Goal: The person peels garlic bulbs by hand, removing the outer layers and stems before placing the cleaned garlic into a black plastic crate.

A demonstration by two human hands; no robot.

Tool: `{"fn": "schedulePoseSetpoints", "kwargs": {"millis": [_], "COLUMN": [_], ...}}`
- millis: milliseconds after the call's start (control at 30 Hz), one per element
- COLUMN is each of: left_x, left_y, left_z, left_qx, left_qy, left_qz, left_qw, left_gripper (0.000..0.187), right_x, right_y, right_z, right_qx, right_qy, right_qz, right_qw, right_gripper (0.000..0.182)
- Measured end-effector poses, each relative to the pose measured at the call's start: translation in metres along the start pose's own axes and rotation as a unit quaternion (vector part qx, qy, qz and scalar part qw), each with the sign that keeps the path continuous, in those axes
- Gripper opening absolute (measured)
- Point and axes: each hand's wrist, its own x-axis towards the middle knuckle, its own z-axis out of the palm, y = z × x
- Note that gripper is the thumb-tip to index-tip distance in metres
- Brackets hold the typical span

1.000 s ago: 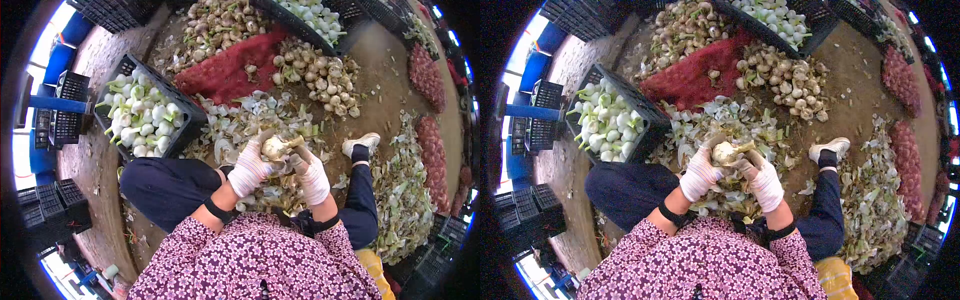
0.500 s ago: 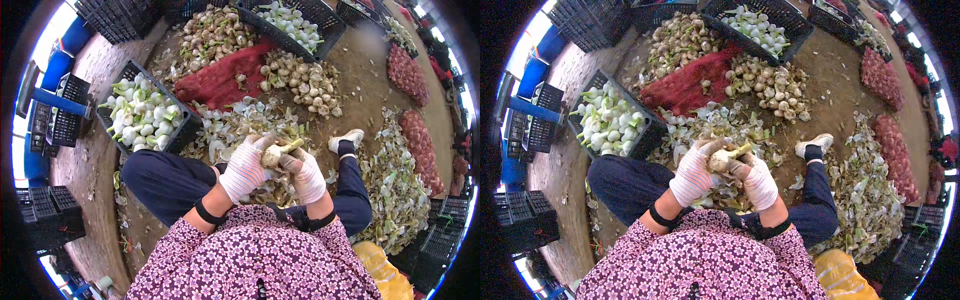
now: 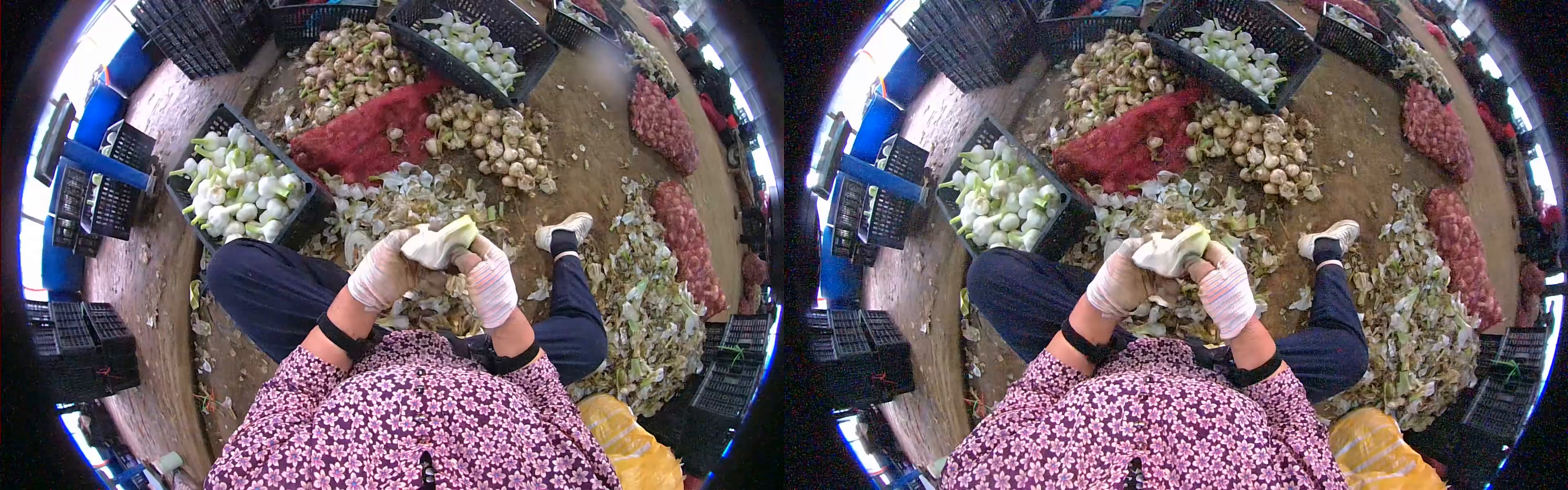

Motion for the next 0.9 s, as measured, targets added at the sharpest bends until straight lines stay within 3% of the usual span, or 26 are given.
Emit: {"fn": "schedulePoseSetpoints", "kwargs": {"millis": [33,67,100,167,233,300,333,367,400,433,467,500,533,567,633,700,767,833,900], "left_x": [0.0,-0.006,-0.004,0.001,0.0,-0.002,-0.005,-0.006,-0.003,-0.002,-0.005,-0.008,-0.012,-0.014,-0.016,-0.017,-0.016,-0.015,-0.014], "left_y": [0.001,0.005,0.005,0.002,0.002,0.003,0.012,0.009,0.001,-0.001,0.0,0.003,0.006,0.009,0.016,0.02,0.019,0.015,0.012], "left_z": [0.006,0.02,0.017,-0.004,-0.015,-0.003,0.017,0.029,0.029,0.035,0.039,0.042,0.047,0.049,0.048,0.048,0.052,0.052,0.049], "left_qx": [-0.041,0.084,0.084,0.326,0.324,0.403,0.425,0.356,0.382,0.409,0.331,0.331,0.274,0.215,0.24,0.237,0.198,0.192,0.208], "left_qy": [0.038,0.144,0.143,0.257,0.245,0.142,0.131,0.104,0.101,0.097,0.099,0.1,0.088,0.076,0.069,0.041,0.024,0.006,-0.007], "left_qz": [-0.009,0.05,0.05,0.105,0.086,0.148,0.072,0.04,0.051,0.061,0.03,0.03,0.052,0.073,0.073,0.092,0.078,0.086,0.075], "left_qw": [0.998,0.985,0.985,0.904,0.91,0.892,0.893,0.928,0.917,0.905,0.938,0.938,0.956,0.971,0.965,0.966,0.977,0.978,0.975], "left_gripper": [0.049,0.037,0.037,0.031,0.03,0.034,0.046,0.061,0.065,0.069,0.069,0.069,0.068,0.068,0.07,0.071,0.073,0.077,0.079], "right_x": [0.001,0.002,0.001,-0.003,-0.008,-0.008,-0.009,-0.009,-0.009,-0.009,-0.01,-0.012,-0.015,-0.018,-0.018,-0.011,0.003,0.012,0.032], "right_y": [0.005,0.007,0.009,0.009,0.0,-0.005,-0.004,-0.003,-0.002,-0.003,-0.005,-0.007,-0.011,-0.017,-0.033,-0.029,-0.012,-0.005,0.025], "right_z": [-0.001,-0.004,-0.005,-0.005,-0.003,0.0,0.0,0.0,0.0,0.002,0.003,0.004,0.003,0.005,0.011,0.013,0.009,0.004,-0.013], "right_qx": [0.009,-0.077,-0.078,-0.047,-0.021,-0.018,-0.017,-0.125,-0.23,-0.229,-0.252,-0.273,-0.176,-0.176,0.092,0.103,0.235,0.251,0.021], "right_qy": [0.022,0.043,0.043,0.111,0.12,0.137,0.137,0.137,0.133,0.131,0.136,0.143,0.117,0.118,0.123,0.128,0.092,0.097,0.137], "right_qz": [0.016,-0.047,-0.047,-0.073,-0.044,-0.053,-0.052,-0.115,-0.177,-0.176,-0.215,-0.253,-0.17,-0.167,-0.014,-0.009,-0.007,0.021,0.034], "right_qw": [1.0,0.995,0.995,0.99,0.992,0.989,0.989,0.976,0.948,0.948,0.934,0.917,0.963,0.963,0.988,0.986,0.968,0.963,0.99], "right_gripper": [0.028,0.027,0.027,0.026,0.024,0.026,0.026,0.023,0.02,0.02,0.018,0.017,0.018,0.018,0.02,0.021,0.023,0.021,0.017]}}
